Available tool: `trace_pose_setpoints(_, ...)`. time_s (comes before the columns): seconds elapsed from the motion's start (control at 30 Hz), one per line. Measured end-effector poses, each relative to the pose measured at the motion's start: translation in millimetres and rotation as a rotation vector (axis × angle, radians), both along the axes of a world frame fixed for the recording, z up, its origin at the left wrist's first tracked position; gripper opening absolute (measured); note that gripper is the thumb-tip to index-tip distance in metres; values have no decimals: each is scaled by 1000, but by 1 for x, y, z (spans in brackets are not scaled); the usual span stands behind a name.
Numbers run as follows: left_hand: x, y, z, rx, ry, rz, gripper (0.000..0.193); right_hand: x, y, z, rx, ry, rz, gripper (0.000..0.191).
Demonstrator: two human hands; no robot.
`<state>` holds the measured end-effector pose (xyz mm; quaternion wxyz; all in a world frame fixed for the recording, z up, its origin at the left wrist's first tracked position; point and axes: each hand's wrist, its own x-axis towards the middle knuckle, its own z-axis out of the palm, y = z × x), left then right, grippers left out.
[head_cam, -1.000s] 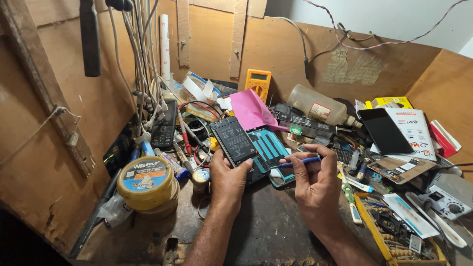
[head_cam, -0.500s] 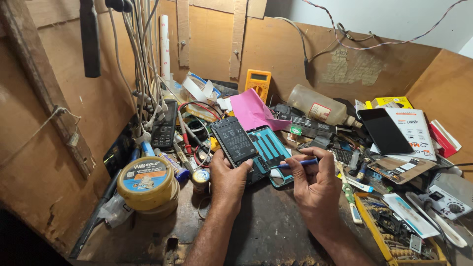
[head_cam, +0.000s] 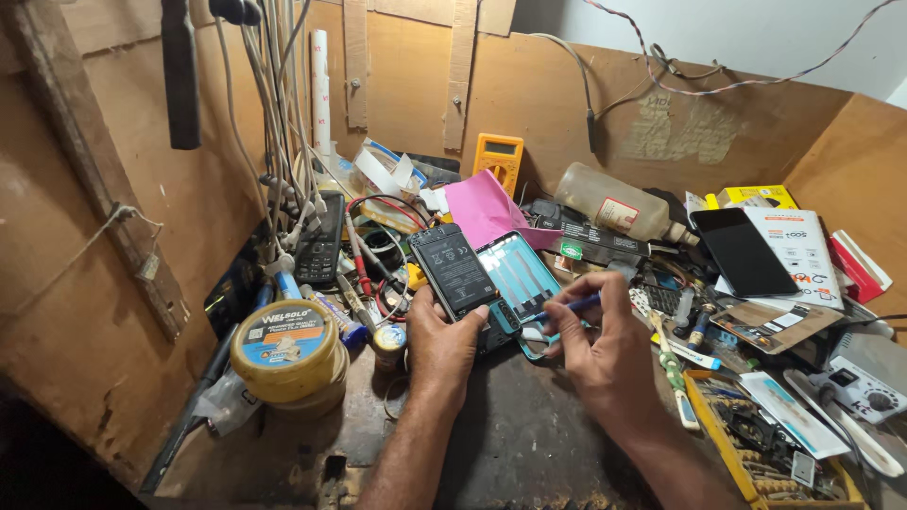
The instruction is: The person uses a small screwdriver to remove screws from the back of a teal smartphone. They then lift the back cover, disconnect the battery, and place the cover aside. The person continues to manipulate the internal components with the screwdriver.
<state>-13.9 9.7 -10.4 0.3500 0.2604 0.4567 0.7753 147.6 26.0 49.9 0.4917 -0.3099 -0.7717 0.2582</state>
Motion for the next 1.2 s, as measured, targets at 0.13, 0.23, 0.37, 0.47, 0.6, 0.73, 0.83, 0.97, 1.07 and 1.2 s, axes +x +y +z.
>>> trace_pose_setpoints(0.13, -1, 4, -6, 101, -41, -23, 38, 0, 2, 10, -2, -54, 45, 22)
trace_pose_setpoints(0.23, -3, 5, -8, 106, -56, -40, 37, -1, 3, 12, 1, -148, -82, 22)
trace_pose_setpoints(0.37, -2, 6, -10, 125, -58, -38, 36, -2, 8, 13, -19, -70, 20, 25)
trace_pose_setpoints(0.47, -3, 4, -11, 122, -71, -44, 36, -1, 9, 13, -46, -66, 32, 25)
trace_pose_setpoints(0.6, -3, 5, -10, 108, -84, -40, 38, 0, 9, 12, 22, -190, -153, 27)
trace_pose_setpoints(0.73, -3, 4, -8, 65, -88, -21, 38, -3, 11, 11, -70, -32, 96, 27)
trace_pose_setpoints(0.83, -2, 4, -7, 97, -100, -44, 37, -2, 11, 11, -72, -62, 31, 28)
trace_pose_setpoints(0.97, -2, 4, -8, 111, -96, -47, 37, 0, 11, 11, 29, -125, -19, 30)
trace_pose_setpoints(1.07, -3, 4, -9, 89, -90, -38, 37, 0, 11, 14, -3, -97, 64, 32)
trace_pose_setpoints(1.2, -3, 5, -11, 131, -64, -42, 36, -2, 10, 16, -104, -181, -92, 29)
